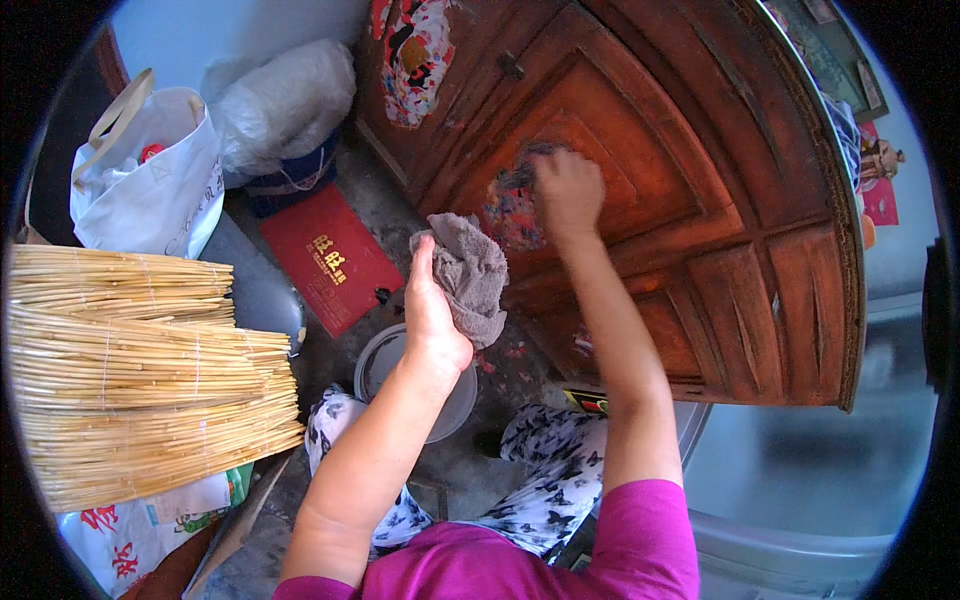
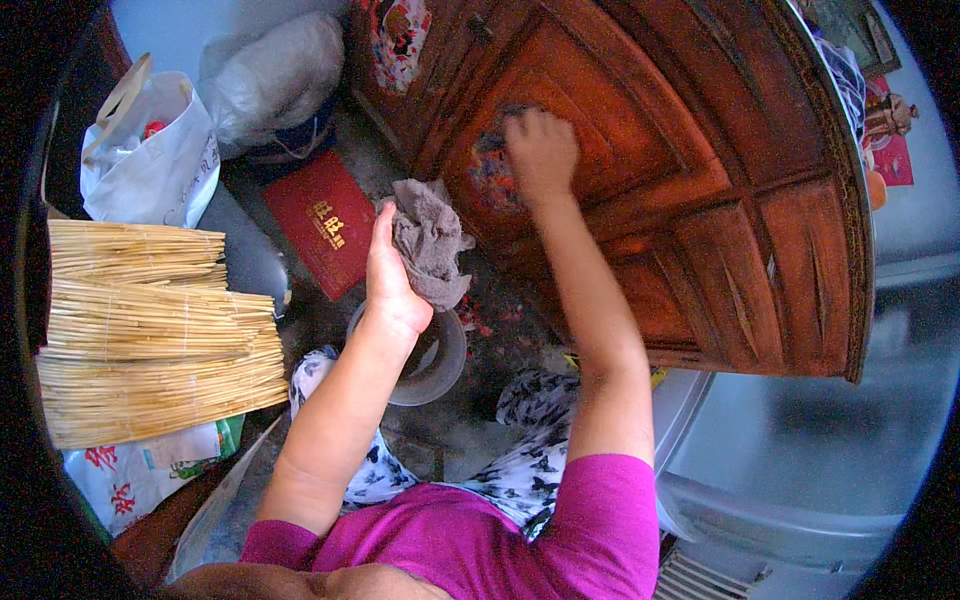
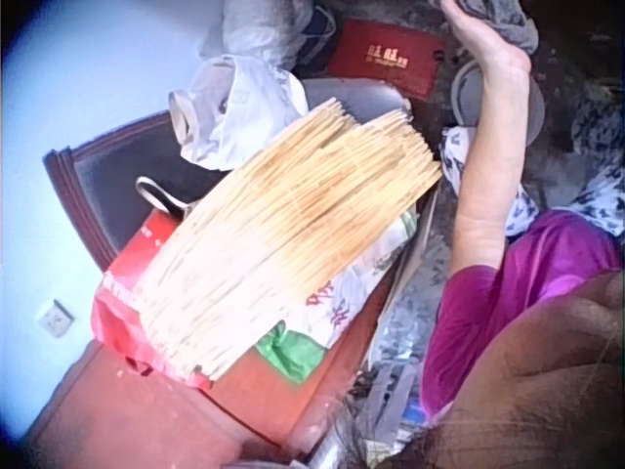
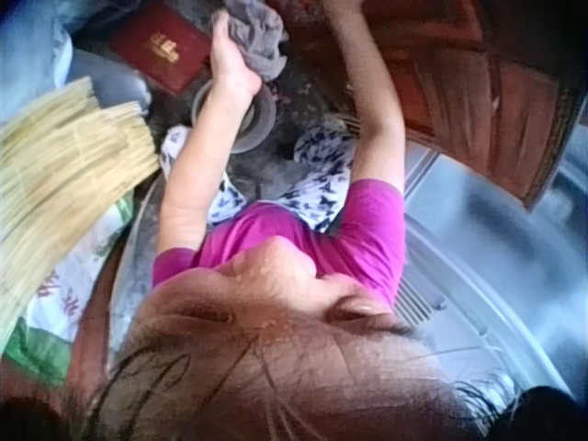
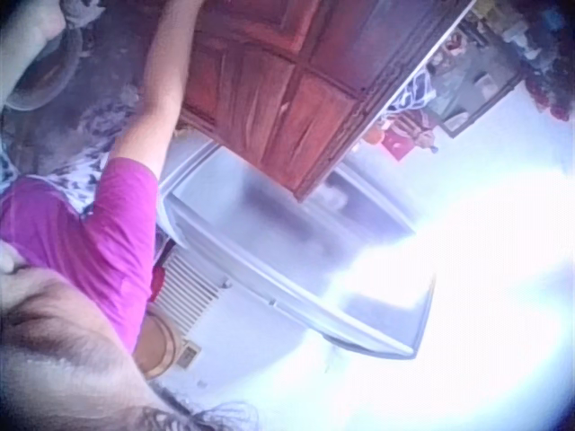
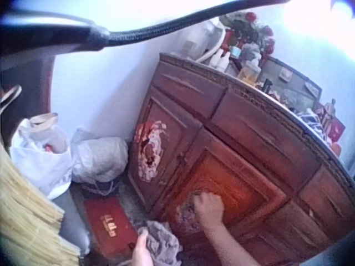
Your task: The person scrubs and wipes a wooden cabinet door using a cloth and a steel wool pad. They repeatedly rub the surface to remove residue and debris, occasionally dipping the cloth into a nearby bucket of water.
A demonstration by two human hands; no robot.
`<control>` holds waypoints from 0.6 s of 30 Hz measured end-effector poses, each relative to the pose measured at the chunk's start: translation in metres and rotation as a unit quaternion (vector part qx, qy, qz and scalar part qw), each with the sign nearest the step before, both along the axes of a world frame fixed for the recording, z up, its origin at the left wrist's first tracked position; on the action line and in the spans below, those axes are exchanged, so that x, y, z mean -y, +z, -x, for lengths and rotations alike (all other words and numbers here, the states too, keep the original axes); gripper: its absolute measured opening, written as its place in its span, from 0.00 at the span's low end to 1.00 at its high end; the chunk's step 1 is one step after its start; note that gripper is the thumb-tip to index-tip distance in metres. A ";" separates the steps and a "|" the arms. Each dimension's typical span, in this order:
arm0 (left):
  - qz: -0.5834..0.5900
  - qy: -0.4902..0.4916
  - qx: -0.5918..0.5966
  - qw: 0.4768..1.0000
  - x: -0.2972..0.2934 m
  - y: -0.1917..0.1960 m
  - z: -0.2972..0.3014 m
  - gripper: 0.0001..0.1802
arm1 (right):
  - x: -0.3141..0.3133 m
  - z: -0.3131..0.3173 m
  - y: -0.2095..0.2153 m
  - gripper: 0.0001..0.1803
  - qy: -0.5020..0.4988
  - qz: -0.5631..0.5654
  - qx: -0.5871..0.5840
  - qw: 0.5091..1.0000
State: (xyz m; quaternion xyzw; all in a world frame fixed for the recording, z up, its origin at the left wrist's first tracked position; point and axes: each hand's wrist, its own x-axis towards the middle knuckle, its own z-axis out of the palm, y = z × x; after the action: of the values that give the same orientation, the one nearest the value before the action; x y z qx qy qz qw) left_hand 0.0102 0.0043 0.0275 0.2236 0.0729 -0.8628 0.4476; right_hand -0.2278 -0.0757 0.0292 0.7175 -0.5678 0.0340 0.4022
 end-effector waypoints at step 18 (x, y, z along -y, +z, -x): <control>-0.001 -0.003 -0.014 1.000 0.000 0.001 -0.003 0.22 | -0.057 0.015 0.017 0.25 -0.032 -0.005 0.060 0.998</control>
State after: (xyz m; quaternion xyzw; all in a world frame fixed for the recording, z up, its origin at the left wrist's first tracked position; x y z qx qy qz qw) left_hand 0.0130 0.0044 0.0288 0.2122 0.0789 -0.8673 0.4434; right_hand -0.2432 -0.0188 0.0463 0.6977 -0.6137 0.0617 0.3644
